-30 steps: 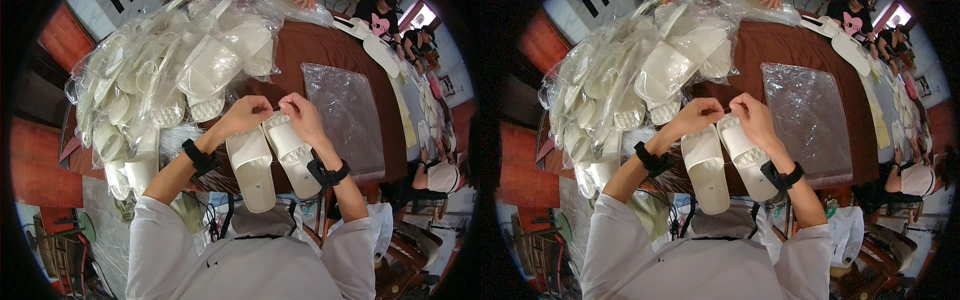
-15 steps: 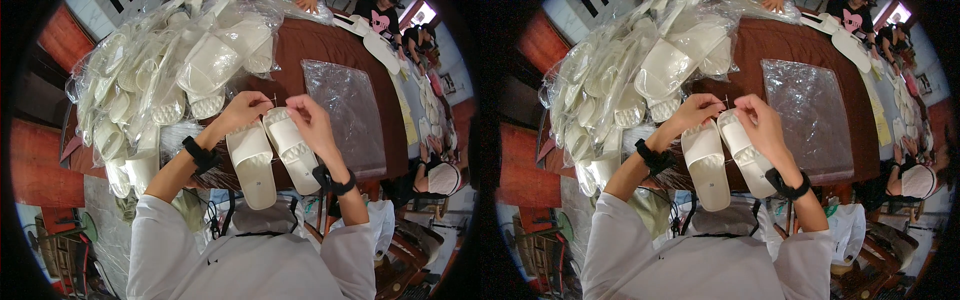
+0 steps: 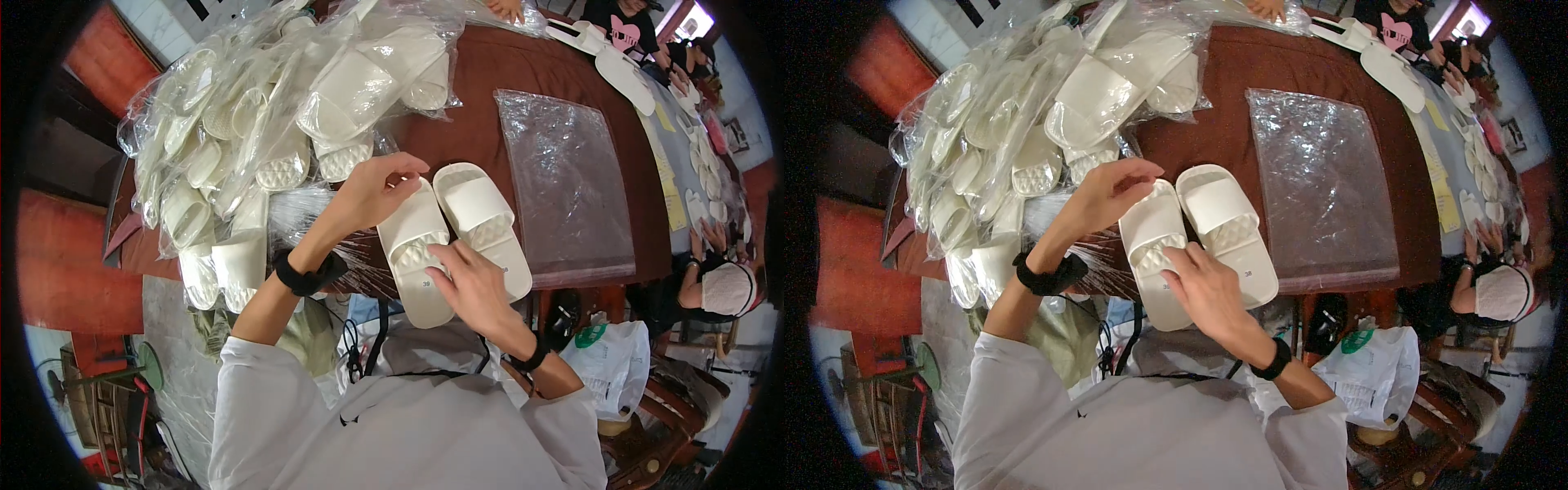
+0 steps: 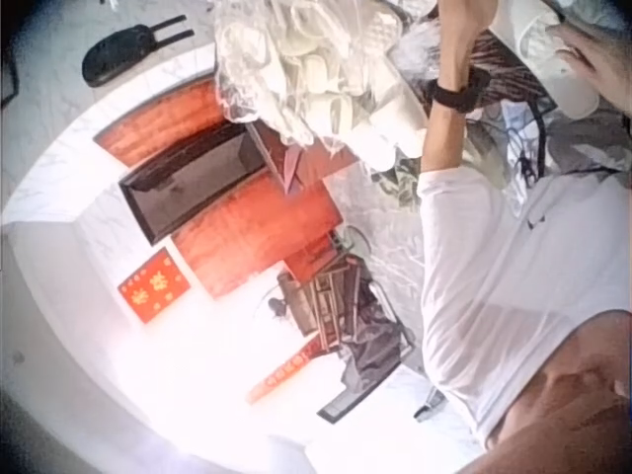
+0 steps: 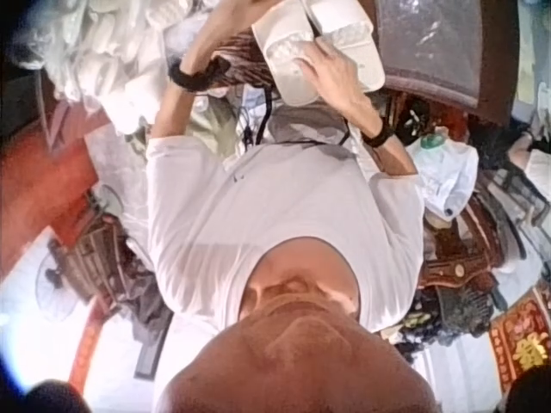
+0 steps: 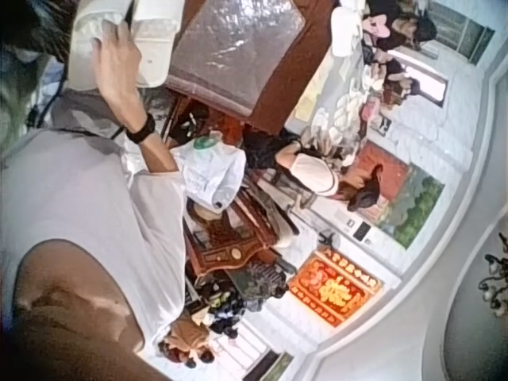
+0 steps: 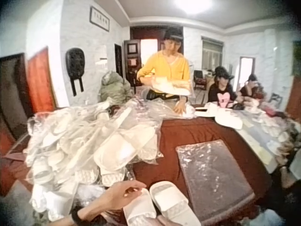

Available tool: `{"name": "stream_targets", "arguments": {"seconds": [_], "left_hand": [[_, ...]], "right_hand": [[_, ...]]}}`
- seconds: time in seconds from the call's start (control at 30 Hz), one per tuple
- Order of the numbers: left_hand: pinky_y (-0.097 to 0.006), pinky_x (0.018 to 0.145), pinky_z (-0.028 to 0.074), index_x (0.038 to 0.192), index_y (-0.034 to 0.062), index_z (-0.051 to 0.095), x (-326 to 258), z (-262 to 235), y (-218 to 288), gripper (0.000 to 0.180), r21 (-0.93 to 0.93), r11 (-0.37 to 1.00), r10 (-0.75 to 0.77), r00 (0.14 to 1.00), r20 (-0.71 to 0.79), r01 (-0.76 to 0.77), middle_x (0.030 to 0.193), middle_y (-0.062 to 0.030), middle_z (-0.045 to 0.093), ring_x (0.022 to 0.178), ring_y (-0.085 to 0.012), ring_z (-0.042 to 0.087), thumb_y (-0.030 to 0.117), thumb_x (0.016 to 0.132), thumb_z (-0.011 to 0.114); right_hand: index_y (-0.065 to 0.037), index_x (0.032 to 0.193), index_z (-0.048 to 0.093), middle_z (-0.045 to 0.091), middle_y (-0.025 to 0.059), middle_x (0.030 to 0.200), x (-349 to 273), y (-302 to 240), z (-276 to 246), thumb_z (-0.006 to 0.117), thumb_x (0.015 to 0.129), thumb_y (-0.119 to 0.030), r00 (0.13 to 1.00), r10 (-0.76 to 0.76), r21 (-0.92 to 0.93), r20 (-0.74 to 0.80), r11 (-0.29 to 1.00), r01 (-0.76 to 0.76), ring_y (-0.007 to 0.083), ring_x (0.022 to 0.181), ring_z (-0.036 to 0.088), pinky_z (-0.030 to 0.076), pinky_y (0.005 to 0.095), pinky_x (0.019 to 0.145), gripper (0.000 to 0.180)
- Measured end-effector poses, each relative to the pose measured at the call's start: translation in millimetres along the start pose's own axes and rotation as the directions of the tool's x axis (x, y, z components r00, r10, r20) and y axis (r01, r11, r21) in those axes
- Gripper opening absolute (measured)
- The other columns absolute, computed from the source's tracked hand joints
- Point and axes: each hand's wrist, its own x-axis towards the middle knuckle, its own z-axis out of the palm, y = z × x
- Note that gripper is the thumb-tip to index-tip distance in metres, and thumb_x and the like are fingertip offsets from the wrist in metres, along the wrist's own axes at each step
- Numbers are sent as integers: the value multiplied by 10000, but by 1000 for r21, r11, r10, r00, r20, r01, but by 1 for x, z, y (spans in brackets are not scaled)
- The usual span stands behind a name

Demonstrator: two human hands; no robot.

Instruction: Removing pairs of sandals from a large sack and placing them into individual plastic bags for packaging in a workshop.

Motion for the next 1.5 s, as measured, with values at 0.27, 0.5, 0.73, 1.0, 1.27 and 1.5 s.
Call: {"name": "stream_targets", "arguments": {"seconds": [0.27, 0.5, 0.73, 1.0, 1.27, 1.5], "left_hand": [[-229, 645, 466, 1044, -14, 621, -60, -7, -7, 204, -194, 980, -75, 989, -128, 50, 854, -48, 646, 721, -62, 557, 89, 872, 586], [-219, 679, 467, 1023, -11, 633, -101, 23, -20, 172, -328, 939, -157, 976, -148, 101, 873, -36, 639, 756, -53, 557, 48, 873, 572], [-255, 657, 483, 964, 44, 674, -114, 44, -22, 164, -52, 994, -102, 960, -260, 92, 866, -78, 642, 728, -154, 611, 40, 804, 640], [-285, 567, 479, 951, 38, 667, -119, 61, -14, 184, 140, 985, -50, 947, -317, 99, 810, -82, 615, 628, -190, 608, 59, 769, 685], [-228, 610, 463, 967, 35, 644, -120, 73, -14, 185, -48, 988, -153, 928, -339, 145, 816, -41, 614, 666, -88, 575, 37, 787, 686], [-195, 632, 465, 895, 9, 600, -122, 87, -29, 71, -518, 848, -283, 922, -266, 111, 809, 11, 609, 709, -42, 551, 20, 843, 646]], "right_hand": [[-29, 906, 579, 511, 72, 870, 14, 7, 51, 584, 710, -66, 975, -191, -290, -115, 945, 151, 210, 751, 617, 526, 284, 545, 200], [-47, 794, 529, 510, 81, 834, 11, 12, 58, 608, 702, -71, 991, -99, -358, -89, 932, 61, 198, 696, 616, 512, 294, 532, 124], [-47, 798, 512, 503, 93, 821, 5, 16, 36, 628, 744, -85, 996, -92, -226, -5, 970, 89, 215, 676, 610, 499, 322, 540, 133], [-59, 833, 502, 511, 85, 822, 4, 14, 30, 653, 752, -101, 995, -48, -41, 91, 998, 52, 253, 678, 603, 484, 351, 555, 176], [-58, 846, 490, 545, 71, 840, -1, 17, 14, 647, 759, -80, 992, -51, 125, 114, 991, 37, 260, 726, 600, 470, 363, 604, 181], [-55, 864, 522, 550, 75, 864, 0, 16, 7, 658, 745, -56, 988, -138, 116, 75, 985, 129, 274, 841, 554, 452, 361, 687, 181]]}}
